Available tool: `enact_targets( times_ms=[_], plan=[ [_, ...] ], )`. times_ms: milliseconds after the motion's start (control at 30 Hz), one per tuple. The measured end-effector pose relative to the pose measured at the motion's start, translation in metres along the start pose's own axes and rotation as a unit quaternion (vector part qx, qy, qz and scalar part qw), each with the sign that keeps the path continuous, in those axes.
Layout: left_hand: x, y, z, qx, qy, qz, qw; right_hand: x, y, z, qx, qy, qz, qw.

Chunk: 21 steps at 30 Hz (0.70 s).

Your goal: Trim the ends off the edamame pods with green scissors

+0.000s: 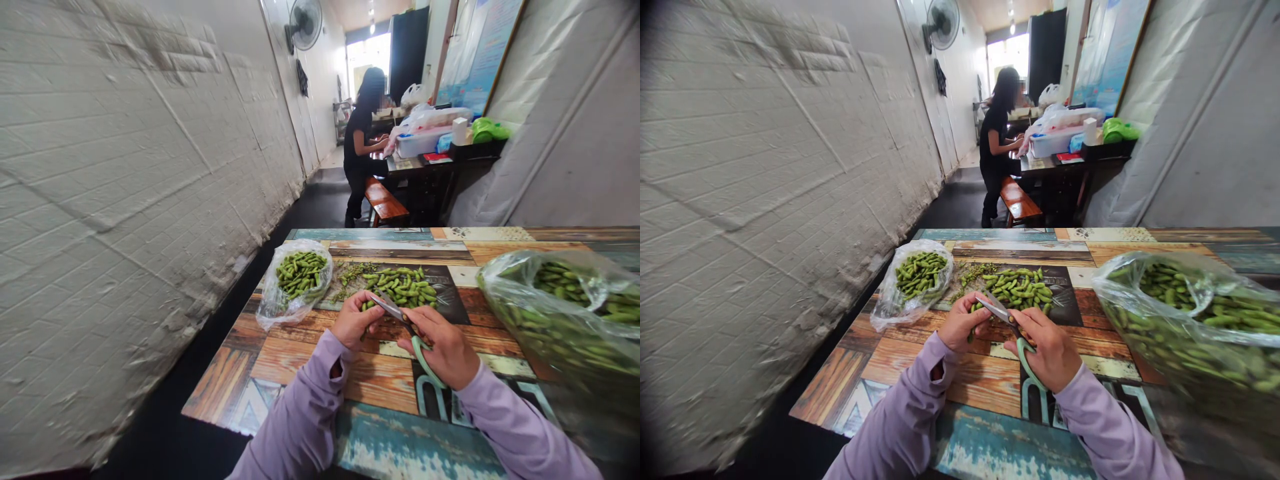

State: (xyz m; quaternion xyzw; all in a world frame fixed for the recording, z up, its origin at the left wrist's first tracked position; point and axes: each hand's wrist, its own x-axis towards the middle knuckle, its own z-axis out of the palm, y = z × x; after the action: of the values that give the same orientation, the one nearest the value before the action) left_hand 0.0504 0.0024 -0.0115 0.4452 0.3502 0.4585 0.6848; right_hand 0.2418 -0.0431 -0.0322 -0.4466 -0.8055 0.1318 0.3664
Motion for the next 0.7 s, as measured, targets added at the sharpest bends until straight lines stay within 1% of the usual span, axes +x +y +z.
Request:
enact_targets(
  times_ms=[167,267,333,467,567,700],
  plan=[
    [0.0,0.004,-0.001,0.041,0.002,0.017,0.999,-0.001,0.001,-0.001,-0.011,-0.008,-0.002,1.0],
    [0.0,0.005,-0.001,0.036,0.003,0.011,0.999,-0.001,0.003,0.002,0.001,0.0,0.0,1.0],
    [0.0,0.005,-0.001,0.012,0.002,0.0,1.0,0.0,0.005,0.003,0.011,0.028,0.016,0.999],
    [0.002,0.008,-0.003,-0.078,0.005,-0.014,0.997,0.002,0.012,-0.001,0.029,0.105,0.089,0.99],
    [0.003,0.01,-0.005,-0.124,0.01,-0.018,0.992,0.003,0.014,-0.004,0.049,0.125,0.116,0.984],
    [0.004,0.008,-0.005,-0.099,0.005,-0.033,0.995,0.004,0.01,0.001,0.045,0.122,0.102,0.986]
  ],
)
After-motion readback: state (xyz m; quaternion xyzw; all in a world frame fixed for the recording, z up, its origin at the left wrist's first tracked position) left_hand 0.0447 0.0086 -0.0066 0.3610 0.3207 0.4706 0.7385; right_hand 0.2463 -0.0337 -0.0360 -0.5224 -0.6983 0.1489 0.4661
